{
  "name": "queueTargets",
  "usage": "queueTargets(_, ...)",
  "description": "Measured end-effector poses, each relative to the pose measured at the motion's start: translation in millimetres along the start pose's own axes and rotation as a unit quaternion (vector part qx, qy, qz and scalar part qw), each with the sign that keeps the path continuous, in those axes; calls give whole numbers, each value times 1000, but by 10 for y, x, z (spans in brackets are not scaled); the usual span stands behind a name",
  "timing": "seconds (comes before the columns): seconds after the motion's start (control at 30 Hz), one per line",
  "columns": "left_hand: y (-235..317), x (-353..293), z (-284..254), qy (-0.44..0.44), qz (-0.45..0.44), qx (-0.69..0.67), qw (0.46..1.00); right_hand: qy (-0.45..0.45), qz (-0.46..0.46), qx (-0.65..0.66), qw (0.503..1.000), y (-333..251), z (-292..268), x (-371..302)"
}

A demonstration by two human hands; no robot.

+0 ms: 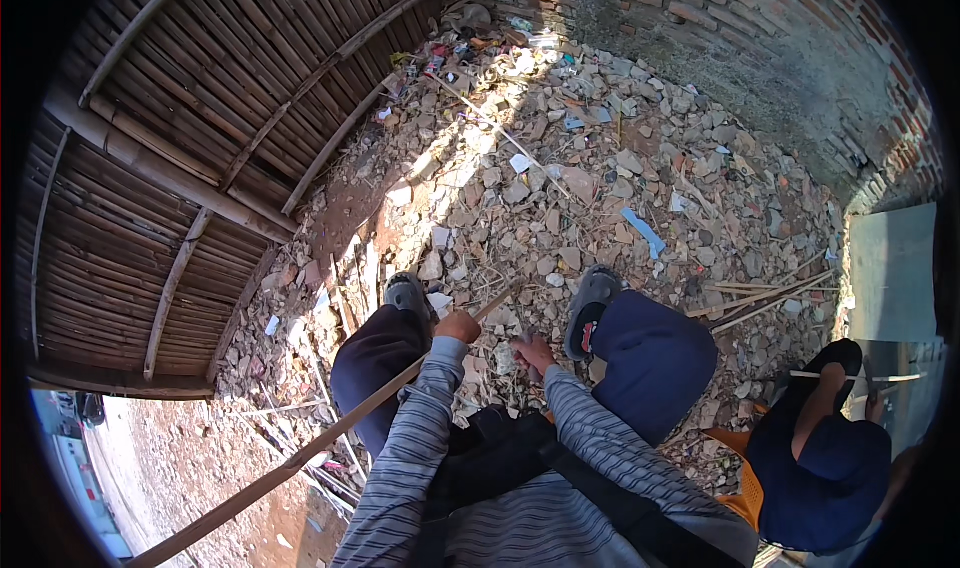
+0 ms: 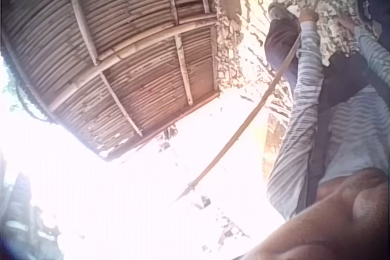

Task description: The person shaves, splits, and scrapes bamboo sticks using a machete, handling different pieces by hand.

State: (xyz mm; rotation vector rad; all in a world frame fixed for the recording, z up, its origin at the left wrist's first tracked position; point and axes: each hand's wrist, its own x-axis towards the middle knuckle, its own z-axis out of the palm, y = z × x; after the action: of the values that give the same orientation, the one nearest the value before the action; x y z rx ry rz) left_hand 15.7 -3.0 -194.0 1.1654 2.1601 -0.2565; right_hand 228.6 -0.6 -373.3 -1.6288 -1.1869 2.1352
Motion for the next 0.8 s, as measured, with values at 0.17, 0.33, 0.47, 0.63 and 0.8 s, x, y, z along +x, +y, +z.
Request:
queueTargets(0.17,56,-83,-51,-4,14,0,1000,0,-6,14,1000,-89,-26,-40)
queueTargets(0.33,20,-103,-33,7,19,4,1000,40,-32,-41,998,-182,25,-145)
queueTargets(0.47,-35,-54,27,22,15,9,1000,27,-42,-41,998,-211,48,-213)
queueTargets(0.63,-76,-14,52,13,18,0,1000,9,-47,-92,995,-183,-4,-220)
queueTargets(0.8,-40,-46,105,20,-6,17,1000,8,-34,-82,996,-178,51,-209)
